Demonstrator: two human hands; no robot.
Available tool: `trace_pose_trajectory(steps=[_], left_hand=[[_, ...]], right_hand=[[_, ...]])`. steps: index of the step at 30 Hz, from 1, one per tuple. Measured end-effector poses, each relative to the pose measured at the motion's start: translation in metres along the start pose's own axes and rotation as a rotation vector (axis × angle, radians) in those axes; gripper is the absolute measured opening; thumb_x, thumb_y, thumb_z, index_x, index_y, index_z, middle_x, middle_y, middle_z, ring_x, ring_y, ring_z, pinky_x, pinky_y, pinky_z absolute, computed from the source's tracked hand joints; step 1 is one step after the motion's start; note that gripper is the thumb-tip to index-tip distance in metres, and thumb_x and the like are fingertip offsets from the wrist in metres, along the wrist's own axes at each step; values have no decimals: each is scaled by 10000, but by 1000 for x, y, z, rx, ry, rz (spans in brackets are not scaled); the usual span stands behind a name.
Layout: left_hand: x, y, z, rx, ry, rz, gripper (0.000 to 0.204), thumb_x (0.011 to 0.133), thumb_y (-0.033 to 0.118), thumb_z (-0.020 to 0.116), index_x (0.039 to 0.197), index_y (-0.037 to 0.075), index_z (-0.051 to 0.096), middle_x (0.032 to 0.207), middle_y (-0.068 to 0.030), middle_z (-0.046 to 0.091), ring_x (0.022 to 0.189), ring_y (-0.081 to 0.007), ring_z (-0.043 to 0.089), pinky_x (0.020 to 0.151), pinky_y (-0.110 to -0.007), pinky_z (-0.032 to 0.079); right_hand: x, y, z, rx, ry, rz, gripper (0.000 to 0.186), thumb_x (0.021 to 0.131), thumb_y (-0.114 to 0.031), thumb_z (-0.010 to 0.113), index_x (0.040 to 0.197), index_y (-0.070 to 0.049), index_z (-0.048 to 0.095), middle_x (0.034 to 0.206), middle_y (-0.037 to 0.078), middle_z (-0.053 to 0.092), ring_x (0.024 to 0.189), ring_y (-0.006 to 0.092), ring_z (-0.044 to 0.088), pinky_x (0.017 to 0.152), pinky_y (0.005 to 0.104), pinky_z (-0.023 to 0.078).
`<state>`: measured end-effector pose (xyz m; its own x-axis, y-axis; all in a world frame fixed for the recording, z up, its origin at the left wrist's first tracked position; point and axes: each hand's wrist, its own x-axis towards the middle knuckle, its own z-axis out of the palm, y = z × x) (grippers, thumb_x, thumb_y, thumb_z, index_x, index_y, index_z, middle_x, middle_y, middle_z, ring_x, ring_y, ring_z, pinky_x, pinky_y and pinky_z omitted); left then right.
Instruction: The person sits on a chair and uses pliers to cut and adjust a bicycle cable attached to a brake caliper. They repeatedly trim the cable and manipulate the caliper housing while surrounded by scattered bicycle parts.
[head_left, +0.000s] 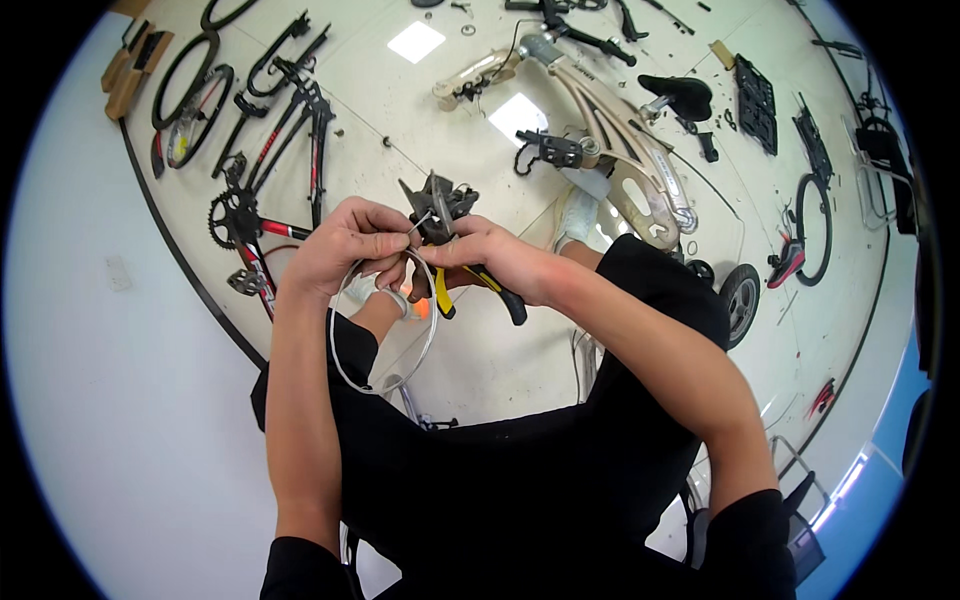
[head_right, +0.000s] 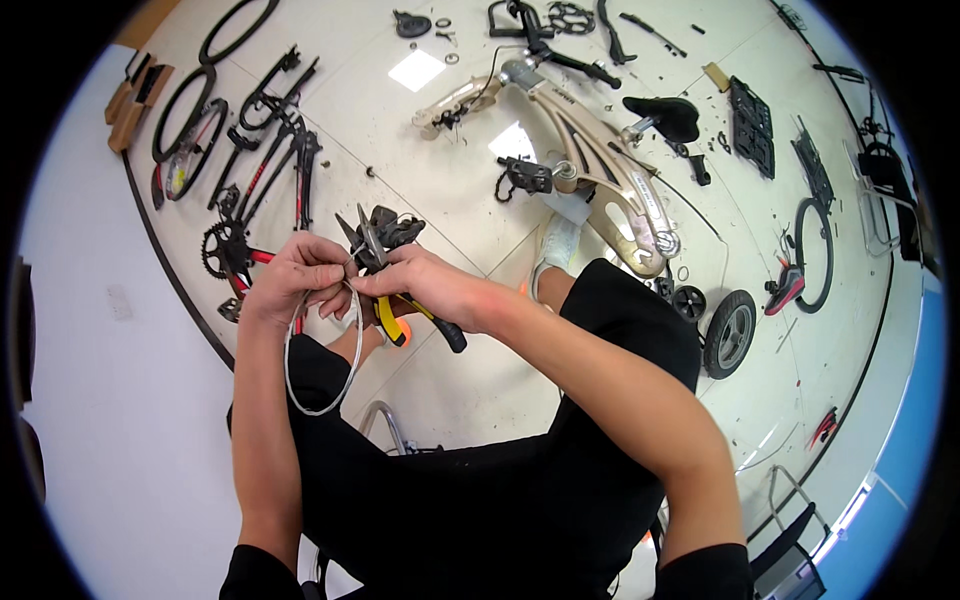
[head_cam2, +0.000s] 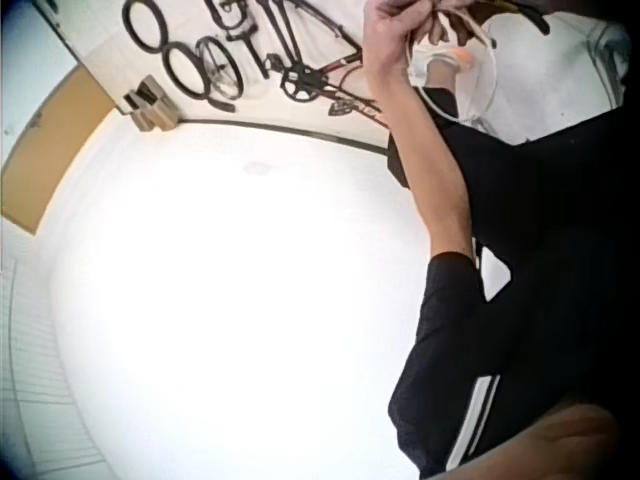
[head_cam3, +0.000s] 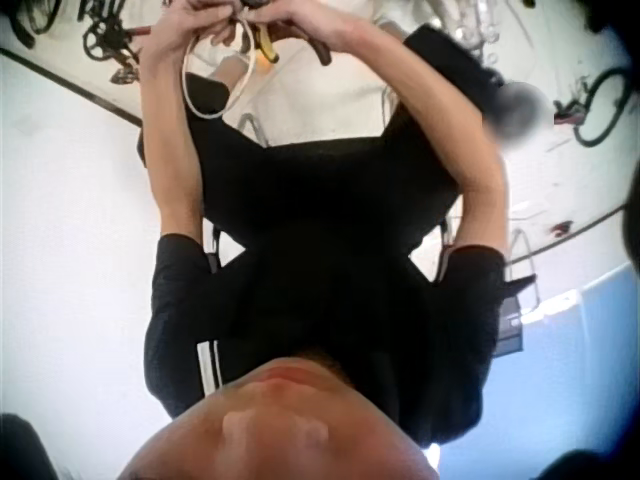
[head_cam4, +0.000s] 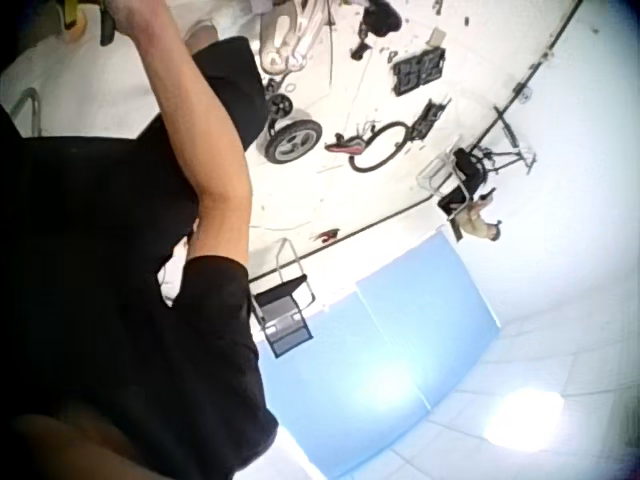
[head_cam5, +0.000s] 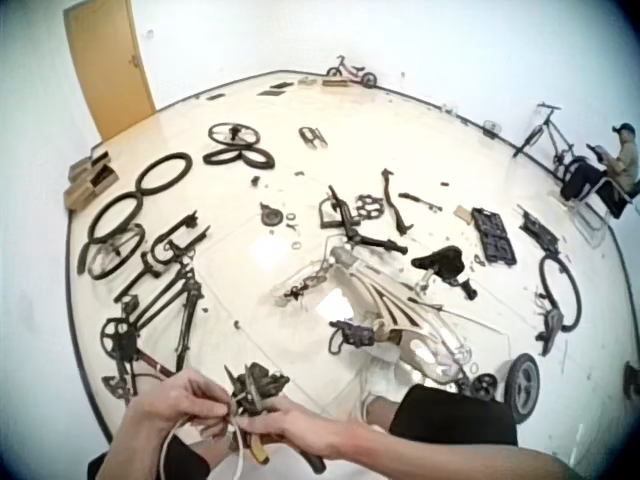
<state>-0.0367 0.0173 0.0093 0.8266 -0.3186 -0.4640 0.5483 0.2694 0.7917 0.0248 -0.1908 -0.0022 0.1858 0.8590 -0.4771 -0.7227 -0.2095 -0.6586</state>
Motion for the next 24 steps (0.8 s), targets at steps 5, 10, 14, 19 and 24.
trace_pose_trajectory(steps=[5, 10, 14, 19, 24], left_hand=[[26, 22, -7, 63, -98, -23, 232, 763, 82, 643, 813, -144, 625, 485, -86, 490, 387, -155, 483, 446, -306, 441], [30, 12, -14, -325, -261, -46, 221, 747, 67, 690, 831, -134, 653, 584, -153, 593, 436, -161, 537, 421, -258, 423], [33, -3, -8, -454, -494, 161, 220, 752, 35, 660, 811, -175, 635, 568, -180, 586, 380, -162, 490, 374, -249, 378], [33, 1, -2, -352, -548, 70, 200, 756, 28, 664, 840, -154, 652, 657, -208, 633, 433, -161, 537, 387, -239, 389], [34, 2, 0, -264, -563, 52, 143, 770, -21, 658, 879, -113, 671, 737, -202, 661, 470, -155, 560, 414, -242, 421]], right_hand=[[-5, -33, 0, 121, 18, 15, 367, 912, -348, 553, 978, 6, 621, 876, 80, 641, 821, 144, 605, 801, 291, 449], [-26, -42, -2, 110, -52, 71, 466, 801, -229, 674, 1194, -21, 534, 1038, 68, 592, 962, 132, 525, 872, 271, 414], [-44, -36, 9, 213, -90, 9, 515, 715, 33, 497, 1230, 29, 473, 1108, 103, 554, 1064, 184, 513, 964, 297, 369], [-51, -35, 20, 251, -28, 33, 504, 698, 75, 440, 1198, 28, 474, 1104, 103, 546, 1072, 173, 501, 978, 279, 342], [-54, -32, 24, 75, 8, -11, 451, 682, 60, 420, 1125, 19, 493, 1081, 106, 532, 1042, 169, 475, 958, 267, 332]])
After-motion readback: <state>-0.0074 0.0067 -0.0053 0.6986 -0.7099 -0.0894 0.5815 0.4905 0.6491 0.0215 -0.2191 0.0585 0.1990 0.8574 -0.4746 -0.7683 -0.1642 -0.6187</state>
